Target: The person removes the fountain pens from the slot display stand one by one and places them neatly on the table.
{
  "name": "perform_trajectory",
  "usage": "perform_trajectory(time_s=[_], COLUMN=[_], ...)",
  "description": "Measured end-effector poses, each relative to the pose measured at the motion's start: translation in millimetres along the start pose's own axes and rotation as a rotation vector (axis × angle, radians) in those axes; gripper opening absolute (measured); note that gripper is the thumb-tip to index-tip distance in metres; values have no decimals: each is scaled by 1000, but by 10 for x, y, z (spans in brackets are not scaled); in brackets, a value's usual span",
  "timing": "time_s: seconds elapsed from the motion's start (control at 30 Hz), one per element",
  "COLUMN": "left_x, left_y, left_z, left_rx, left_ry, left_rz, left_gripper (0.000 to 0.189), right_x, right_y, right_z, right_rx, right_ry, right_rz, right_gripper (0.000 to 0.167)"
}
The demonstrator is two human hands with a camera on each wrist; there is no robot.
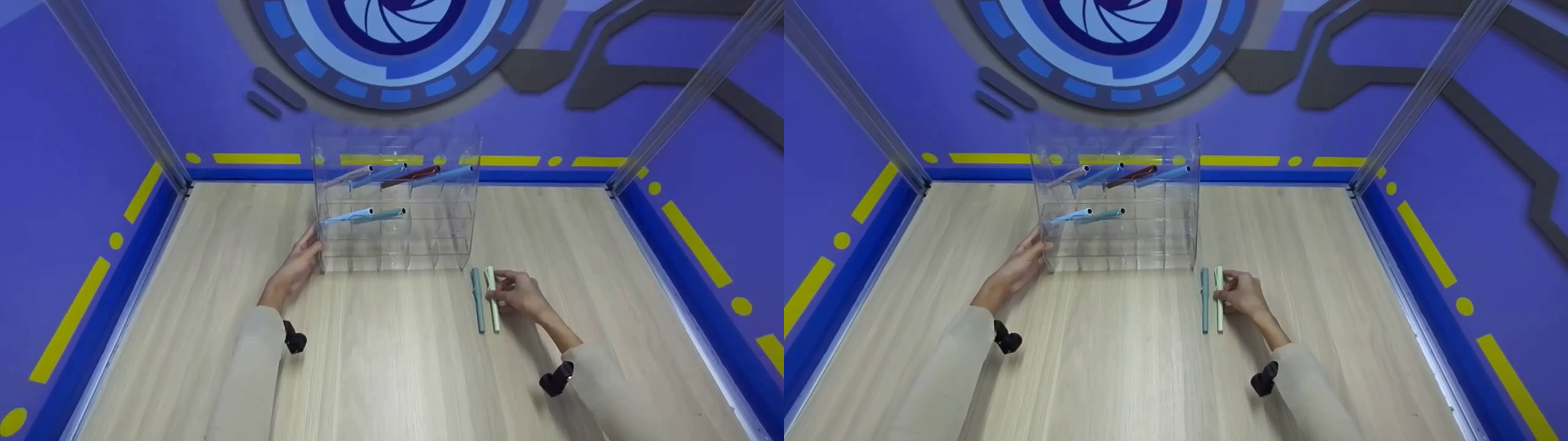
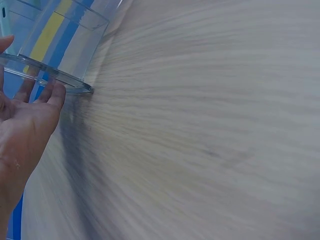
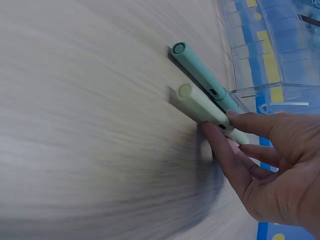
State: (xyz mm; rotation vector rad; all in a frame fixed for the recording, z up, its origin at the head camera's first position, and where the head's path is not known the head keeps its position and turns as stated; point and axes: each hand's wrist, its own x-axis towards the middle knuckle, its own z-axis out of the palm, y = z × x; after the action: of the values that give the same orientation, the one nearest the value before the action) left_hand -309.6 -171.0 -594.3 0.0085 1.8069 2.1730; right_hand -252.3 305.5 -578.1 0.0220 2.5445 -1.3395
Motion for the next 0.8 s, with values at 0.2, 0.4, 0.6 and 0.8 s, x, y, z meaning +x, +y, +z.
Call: perform_trajectory(time_s=[0.2, 0.4, 0.6, 0.8], left_x=[4, 0, -11, -13], left_y=[-3, -10, -12, -20], left_z=[-2, -13, -19, -1], left_rx=[-8, 1, -1, -7], left_ry=[-8, -6, 7, 0], left_rz=[14, 12, 8, 16], left_gripper=[70, 70, 68, 69], right_x=[4, 3, 10, 1], right_y=[-18, -22, -5, -7], right_z=[13, 28, 30, -15], right_rx=[-71, -85, -59, -109], right_ry=[12, 16, 8, 1], right_rz=[-30, -35, -26, -23], right_gripper=[57, 57, 58, 56])
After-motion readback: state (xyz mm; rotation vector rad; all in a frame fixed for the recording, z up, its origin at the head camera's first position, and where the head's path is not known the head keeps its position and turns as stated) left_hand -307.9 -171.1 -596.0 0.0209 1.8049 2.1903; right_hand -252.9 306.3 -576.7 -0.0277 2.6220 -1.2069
